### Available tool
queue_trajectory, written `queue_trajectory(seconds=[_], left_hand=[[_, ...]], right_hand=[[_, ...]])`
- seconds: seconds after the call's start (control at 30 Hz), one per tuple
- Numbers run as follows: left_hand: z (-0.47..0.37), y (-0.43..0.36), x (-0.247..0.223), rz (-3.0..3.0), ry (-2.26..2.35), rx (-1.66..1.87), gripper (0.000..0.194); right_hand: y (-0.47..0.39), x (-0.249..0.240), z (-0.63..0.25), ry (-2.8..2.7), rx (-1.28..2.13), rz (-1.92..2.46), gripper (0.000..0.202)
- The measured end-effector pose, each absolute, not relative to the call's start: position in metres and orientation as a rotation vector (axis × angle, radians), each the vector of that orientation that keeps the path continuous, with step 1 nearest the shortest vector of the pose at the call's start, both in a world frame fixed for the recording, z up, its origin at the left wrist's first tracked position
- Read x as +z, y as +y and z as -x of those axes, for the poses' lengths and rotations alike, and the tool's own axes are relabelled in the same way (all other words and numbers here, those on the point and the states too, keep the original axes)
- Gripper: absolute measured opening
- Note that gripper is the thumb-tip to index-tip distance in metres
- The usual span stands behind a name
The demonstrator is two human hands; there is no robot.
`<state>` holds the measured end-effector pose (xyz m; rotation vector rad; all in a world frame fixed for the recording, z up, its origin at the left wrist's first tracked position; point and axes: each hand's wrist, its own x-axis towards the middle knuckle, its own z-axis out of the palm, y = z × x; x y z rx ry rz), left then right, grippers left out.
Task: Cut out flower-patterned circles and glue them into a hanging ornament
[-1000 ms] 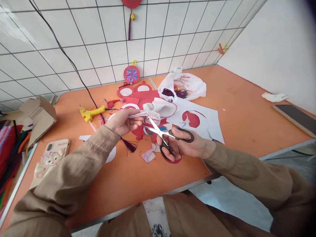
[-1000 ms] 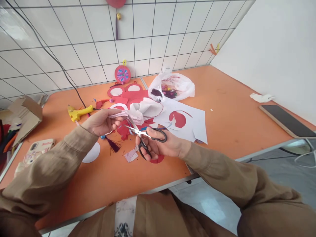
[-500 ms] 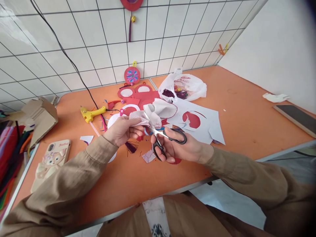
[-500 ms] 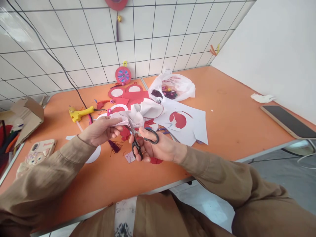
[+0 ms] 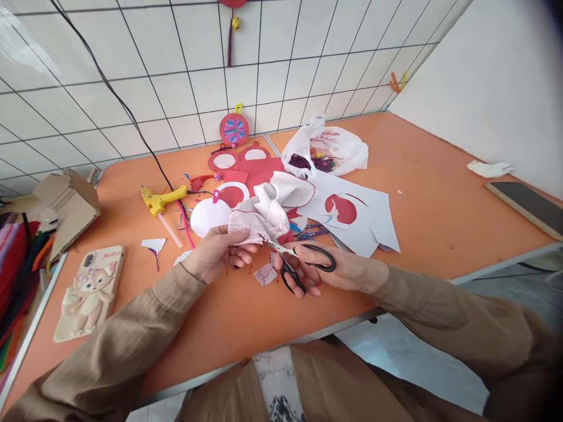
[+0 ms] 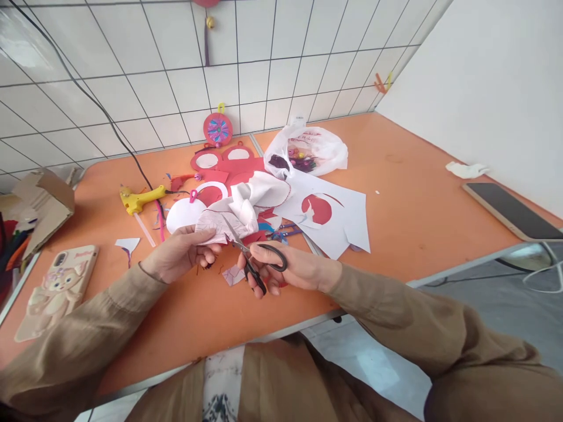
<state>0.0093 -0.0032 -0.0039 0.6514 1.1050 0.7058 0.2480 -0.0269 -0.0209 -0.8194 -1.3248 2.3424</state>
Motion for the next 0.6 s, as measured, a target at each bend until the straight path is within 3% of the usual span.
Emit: queue_trajectory(seconds=[0.33,0.5,0.6], left_hand=[[-0.012,-0.006,0.003,-0.709,1.221,0.735,0.008],[-0.017,0.004,0.011,-0.739,1.212,0.742,0.011],[-0.021,0.012,0.016,-0.748,1.187,0.711,0.010]], right_hand=[[-0.025,0.002,-0.283,-1.863,2.297,0.882,0.046],[-0.025,0.031,-0.287,-1.973,1.849,0.979,0.026],[-0.022,0.038,-0.278,-1.933,1.364,1.048,0.025]])
